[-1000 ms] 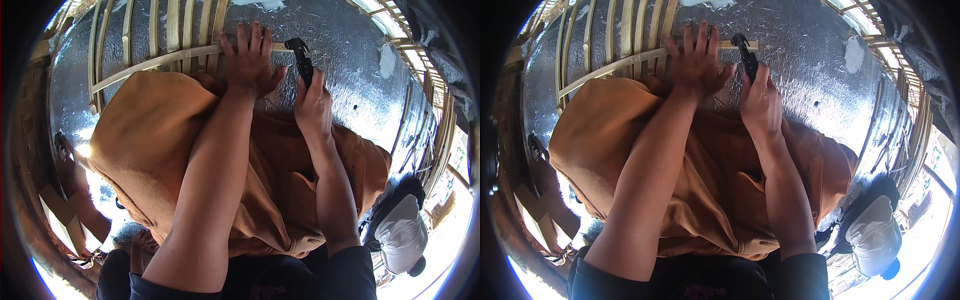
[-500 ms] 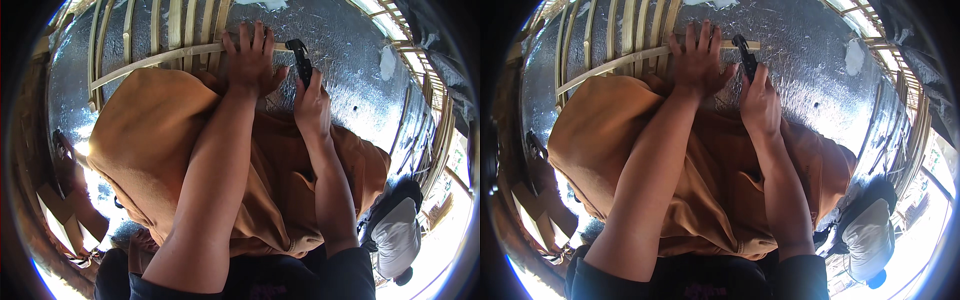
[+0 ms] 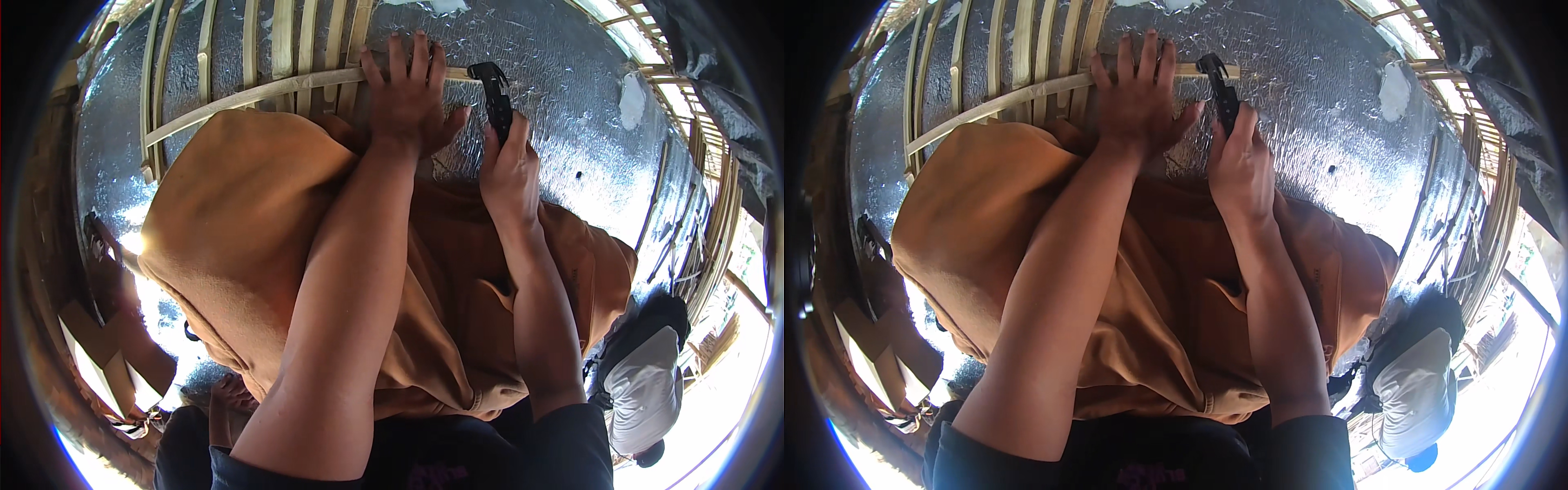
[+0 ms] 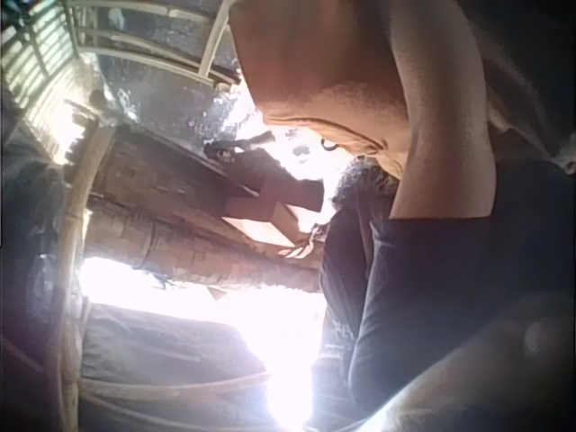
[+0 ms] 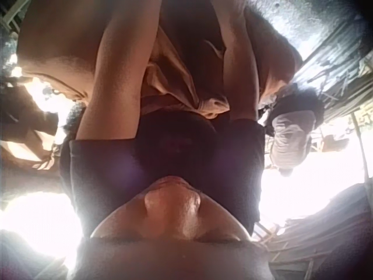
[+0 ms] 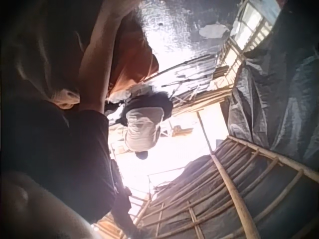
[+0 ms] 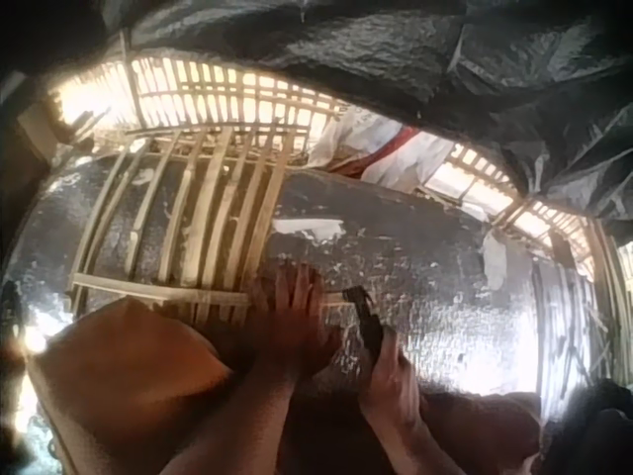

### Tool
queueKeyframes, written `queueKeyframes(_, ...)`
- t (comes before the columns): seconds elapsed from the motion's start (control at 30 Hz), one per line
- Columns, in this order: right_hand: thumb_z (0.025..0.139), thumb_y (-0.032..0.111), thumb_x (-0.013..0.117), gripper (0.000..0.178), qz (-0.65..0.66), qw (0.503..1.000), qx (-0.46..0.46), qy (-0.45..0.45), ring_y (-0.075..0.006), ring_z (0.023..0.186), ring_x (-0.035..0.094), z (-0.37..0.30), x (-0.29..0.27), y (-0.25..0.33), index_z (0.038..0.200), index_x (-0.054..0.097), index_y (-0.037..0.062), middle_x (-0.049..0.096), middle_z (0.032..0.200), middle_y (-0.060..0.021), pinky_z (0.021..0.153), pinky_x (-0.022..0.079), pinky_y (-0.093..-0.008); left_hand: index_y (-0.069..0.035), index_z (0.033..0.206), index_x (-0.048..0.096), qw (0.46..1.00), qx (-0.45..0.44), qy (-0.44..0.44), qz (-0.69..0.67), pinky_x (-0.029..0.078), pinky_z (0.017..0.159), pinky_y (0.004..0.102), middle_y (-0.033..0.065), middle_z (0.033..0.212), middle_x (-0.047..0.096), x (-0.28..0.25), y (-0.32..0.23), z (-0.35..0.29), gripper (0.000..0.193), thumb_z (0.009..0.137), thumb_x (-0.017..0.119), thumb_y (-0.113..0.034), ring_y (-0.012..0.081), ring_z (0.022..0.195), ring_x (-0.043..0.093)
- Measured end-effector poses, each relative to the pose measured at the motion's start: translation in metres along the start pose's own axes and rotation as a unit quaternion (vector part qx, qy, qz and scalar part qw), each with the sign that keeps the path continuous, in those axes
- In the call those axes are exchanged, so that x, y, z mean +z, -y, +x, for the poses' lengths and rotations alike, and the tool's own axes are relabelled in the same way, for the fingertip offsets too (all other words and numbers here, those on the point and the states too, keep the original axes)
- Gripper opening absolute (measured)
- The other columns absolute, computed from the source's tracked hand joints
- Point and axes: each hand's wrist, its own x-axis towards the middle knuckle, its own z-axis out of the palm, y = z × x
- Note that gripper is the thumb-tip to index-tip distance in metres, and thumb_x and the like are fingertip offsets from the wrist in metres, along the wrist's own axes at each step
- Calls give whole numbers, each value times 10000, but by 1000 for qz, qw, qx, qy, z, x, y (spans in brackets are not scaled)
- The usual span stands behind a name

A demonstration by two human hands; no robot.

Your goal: The person attaches strips of bamboo to a framework by hand using a small hammer to drive in fasteners, then breaks off excess lengths of bamboo.

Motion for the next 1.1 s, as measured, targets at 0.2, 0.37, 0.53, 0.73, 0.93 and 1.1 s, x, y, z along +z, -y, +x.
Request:
queueKeyframes(0.2, 997, 90, 597, 378, 1, 999, 30, 29, -511, 748, 684, -1, -1, 0, 1284, 406, -63, 658, 875, -347, 514, 558, -532, -112, 1588, 330, 1000, -3, 18, 14, 144, 1160, 743, 135, 1665, 261, 1, -2, 1, 914, 912, 487, -706, 406, 1521, 238)
queueKeyframes(0.37, 988, 87, 616, 404, 13, 999, -4, -49, -497, 764, 695, 0, -4, 8, 1314, 419, -47, 671, 883, -316, 539, 581, -513, -105, 1575, 354, 1000, 1, 11, 11, 156, 1152, 750, 137, 1661, 261, 1, 1, 1, 914, 902, 497, -707, 407, 1516, 246)
queueKeyframes(0.53, 988, 92, 615, 390, -6, 999, -14, -34, -490, 768, 698, 1, -4, 3, 1307, 427, -32, 677, 910, -308, 550, 582, -524, -103, 1576, 354, 1000, 0, 3, 14, 158, 1151, 751, 137, 1655, 278, 3, -1, 0, 924, 897, 500, -712, 403, 1517, 243)
queueKeyframes(0.73, 992, 103, 607, 364, -47, 999, 6, 13, -494, 777, 694, -1, 1, 1, 1282, 427, -22, 679, 935, -308, 554, 577, -539, -109, 1580, 347, 1000, -6, 16, 18, 138, 1165, 739, 136, 1650, 294, 1, -1, 1, 914, 908, 486, -713, 390, 1527, 229)
queueKeyframes(0.93, 1001, 129, 599, 358, -29, 999, 15, 26, -503, 780, 689, -1, 2, 1, 1275, 416, -11, 678, 934, -310, 554, 578, -545, -114, 1585, 337, 999, -7, 27, 21, 121, 1173, 732, 137, 1658, 280, -2, -2, 0, 909, 916, 483, -711, 386, 1534, 217)
queueKeyframes(1.1, 995, 117, 605, 363, -19, 1000, 11, 8, -495, 770, 694, -1, -1, 4, 1284, 420, -3, 681, 922, -304, 561, 585, -543, -110, 1576, 347, 1000, -5, 22, 20, 139, 1159, 744, 144, 1653, 286, 0, -1, 2, 911, 909, 494, -713, 396, 1532, 218)
